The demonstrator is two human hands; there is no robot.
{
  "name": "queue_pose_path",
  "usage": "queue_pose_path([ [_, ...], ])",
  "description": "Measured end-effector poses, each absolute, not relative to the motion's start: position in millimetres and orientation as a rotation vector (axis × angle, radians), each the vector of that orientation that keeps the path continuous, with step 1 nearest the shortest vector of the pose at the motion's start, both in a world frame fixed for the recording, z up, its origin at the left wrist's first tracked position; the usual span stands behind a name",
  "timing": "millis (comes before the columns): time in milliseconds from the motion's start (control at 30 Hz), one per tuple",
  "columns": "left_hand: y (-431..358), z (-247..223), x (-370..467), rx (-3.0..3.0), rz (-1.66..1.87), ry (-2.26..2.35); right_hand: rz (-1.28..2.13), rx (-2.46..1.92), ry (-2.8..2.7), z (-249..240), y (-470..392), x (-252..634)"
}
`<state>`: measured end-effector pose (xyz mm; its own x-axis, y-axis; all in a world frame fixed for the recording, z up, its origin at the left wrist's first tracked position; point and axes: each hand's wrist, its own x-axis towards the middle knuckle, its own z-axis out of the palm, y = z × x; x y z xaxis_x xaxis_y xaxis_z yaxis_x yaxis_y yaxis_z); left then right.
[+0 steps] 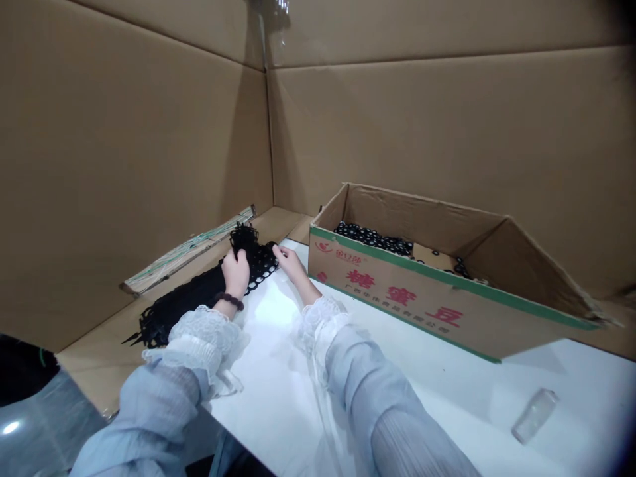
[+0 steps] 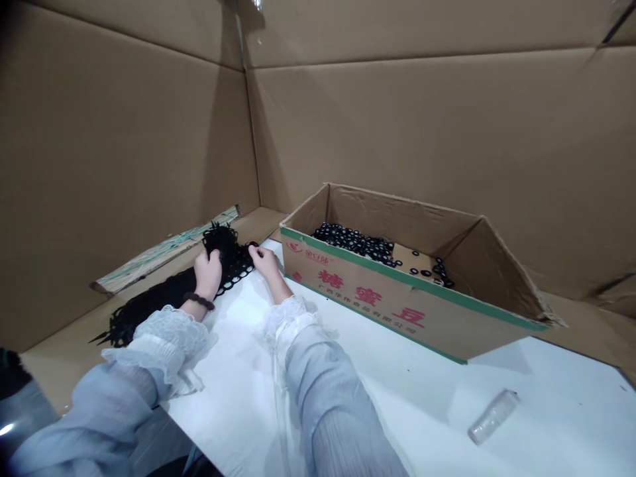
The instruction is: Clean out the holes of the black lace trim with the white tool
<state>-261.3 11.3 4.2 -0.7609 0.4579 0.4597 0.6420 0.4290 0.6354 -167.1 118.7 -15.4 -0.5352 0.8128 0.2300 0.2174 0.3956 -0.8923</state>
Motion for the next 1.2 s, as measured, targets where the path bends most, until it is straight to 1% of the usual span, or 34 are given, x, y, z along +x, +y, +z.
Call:
queue_pose_path([
  [200, 10, 8, -257, -0.912, -1.332, -2.354, 0.928, -0.870, -2.033, -17, 110, -170],
  [367, 13, 7, -252, -1.032, -1.295, -2.362, 0.813, -0.766, -2.026, -18, 107, -172],
  [567, 18, -5, -249, -1.303, -1.151, -2.420, 0.767, -0.621, -1.976, -14, 100, -174],
  [767, 14, -5, -256, -1.442, -1.027, -2.448, 0.739, -0.484, -1.992, -10, 95, -168],
  [900, 11, -6, -255, -1.537, -0.848, -2.445, 0.737, -0.493, -1.984, -9, 93, -162],
  [1100, 22, -14, -238, -1.326, -0.579, -2.493, 0.596, -0.694, -2.129, -9, 63, -134],
  [1133, 26, -14, -237, -1.291, -0.552, -2.511, 0.561, -0.698, -2.208, -8, 53, -123],
  [1200, 33, -12, -235, -1.245, -0.506, -2.550, 0.454, -0.559, -2.370, -1, 31, -93],
])
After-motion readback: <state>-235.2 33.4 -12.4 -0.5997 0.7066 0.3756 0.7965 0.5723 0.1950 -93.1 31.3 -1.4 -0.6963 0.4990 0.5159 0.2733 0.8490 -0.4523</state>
